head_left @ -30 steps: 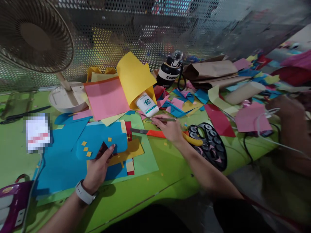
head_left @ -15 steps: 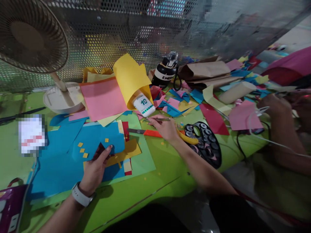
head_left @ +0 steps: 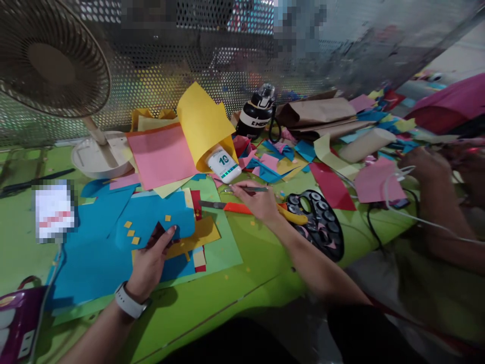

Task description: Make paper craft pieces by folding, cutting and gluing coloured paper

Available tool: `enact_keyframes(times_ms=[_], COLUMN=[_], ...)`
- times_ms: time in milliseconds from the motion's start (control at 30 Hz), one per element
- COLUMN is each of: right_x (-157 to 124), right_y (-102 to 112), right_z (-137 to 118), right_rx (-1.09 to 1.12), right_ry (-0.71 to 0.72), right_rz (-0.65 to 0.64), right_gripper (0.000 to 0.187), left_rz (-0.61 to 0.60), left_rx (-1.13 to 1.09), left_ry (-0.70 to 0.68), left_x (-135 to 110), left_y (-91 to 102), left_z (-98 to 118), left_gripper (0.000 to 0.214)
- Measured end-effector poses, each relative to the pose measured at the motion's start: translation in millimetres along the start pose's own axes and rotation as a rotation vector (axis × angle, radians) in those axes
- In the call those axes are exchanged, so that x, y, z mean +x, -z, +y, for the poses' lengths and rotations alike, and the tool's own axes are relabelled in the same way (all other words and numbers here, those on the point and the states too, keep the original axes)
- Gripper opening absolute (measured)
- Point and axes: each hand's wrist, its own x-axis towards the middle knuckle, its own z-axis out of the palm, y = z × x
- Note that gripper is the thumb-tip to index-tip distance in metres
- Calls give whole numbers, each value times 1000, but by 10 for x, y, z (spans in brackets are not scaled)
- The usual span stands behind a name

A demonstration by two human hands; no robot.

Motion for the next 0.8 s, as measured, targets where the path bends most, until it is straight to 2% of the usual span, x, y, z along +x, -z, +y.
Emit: enact_keyframes(times_ms=[100,167,333,400,533,600,667,800], right_x=[-52,-143,-521,-652,-783,-794,-777,-670], right_y=[71,104,109,103,136,210,342,675], right_z=[-37,-73,-76,-25,102,161,222,354], right_rx=[-73,-157,-440,-517,-585,-616,-679,-928], right_ry=[84,192,466,531,612,603,515,141], right_rz=[33,20,-171,-240,-316,-316,-286,-238], right_gripper=[29,25,22,28,55,57,56,58], left_rz=[17,28,28,11,-14,-12,-2,-9], left_rx=[19,25,14,15,22,29,35,4], left_ry=[0,6,9,-10,-40,-40,-41,-36], left_x=[-11,-19,-12,-3,4,3,2,10], left_y=[-19,-33,-26,-13,-11,-21,-25,-2], left_z=[20,34,26,14,17,26,27,0], left_gripper=[36,34,31,31,30,29,29,31])
